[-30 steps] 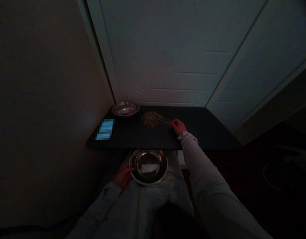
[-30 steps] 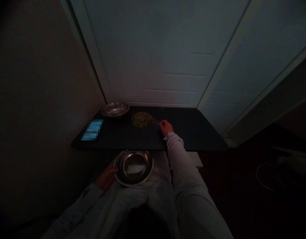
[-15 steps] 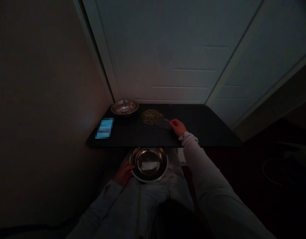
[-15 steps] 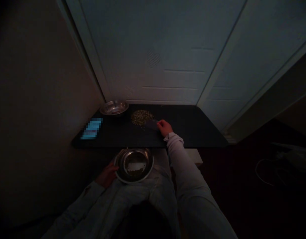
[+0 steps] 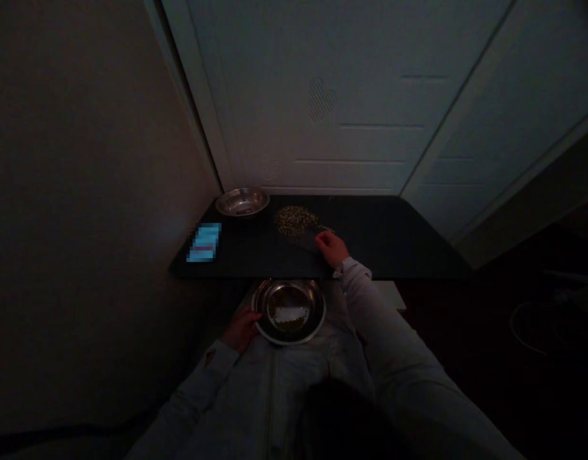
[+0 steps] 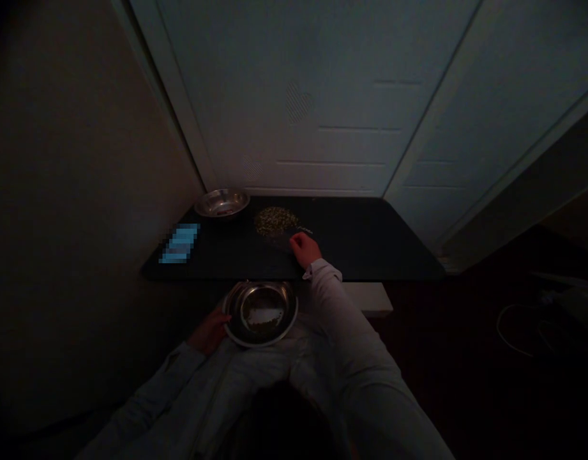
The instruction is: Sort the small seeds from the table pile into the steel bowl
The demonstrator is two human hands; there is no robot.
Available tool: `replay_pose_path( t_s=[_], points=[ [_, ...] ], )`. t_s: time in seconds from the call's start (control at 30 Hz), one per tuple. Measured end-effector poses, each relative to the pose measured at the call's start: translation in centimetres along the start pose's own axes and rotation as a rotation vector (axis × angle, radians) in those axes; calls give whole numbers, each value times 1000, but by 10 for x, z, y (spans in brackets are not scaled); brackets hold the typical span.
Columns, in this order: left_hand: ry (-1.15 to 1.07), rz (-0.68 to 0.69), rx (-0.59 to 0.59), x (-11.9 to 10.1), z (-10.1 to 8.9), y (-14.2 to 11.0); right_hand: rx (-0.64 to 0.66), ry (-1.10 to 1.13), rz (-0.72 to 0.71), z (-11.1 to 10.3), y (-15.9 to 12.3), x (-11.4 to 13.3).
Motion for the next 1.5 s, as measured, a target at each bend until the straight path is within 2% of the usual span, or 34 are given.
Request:
replay_pose_path(
  t_s=[0.13,0.3,0.53,0.7,0.9,1.23,1.5],
  points=[
    [-8,-4,-78,-1,-4,-1,32,-27,-9,4,-1,-1],
    [0,6,-63,-2,-1,-2,131,65,-52,12,-8,7],
    [22,-10,-101,-2,-3,-3,55,117,-9,4,-9,6],
    [-10,-29,-87,-4,3,-6,73,101,-8,6,-11,7],
    [8,-37,-108,1,-5,-1,78,31,-20,11,-11,6],
    [-9,-15,-41,1,1,2,145,-89,-34,21,-17,12],
    [-1,-27,-99,2,-5,1,148,-53,-26,20,-17,10]
  ],
)
Point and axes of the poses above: each hand's wrist, its own y-axis towards the middle knuckle, its own z-axis out of the palm, x = y × z, the point moved 10 cm from there along y, towards the middle knuckle, and after that the axes turned 11 degrees about -x, right-handed, at the moved point
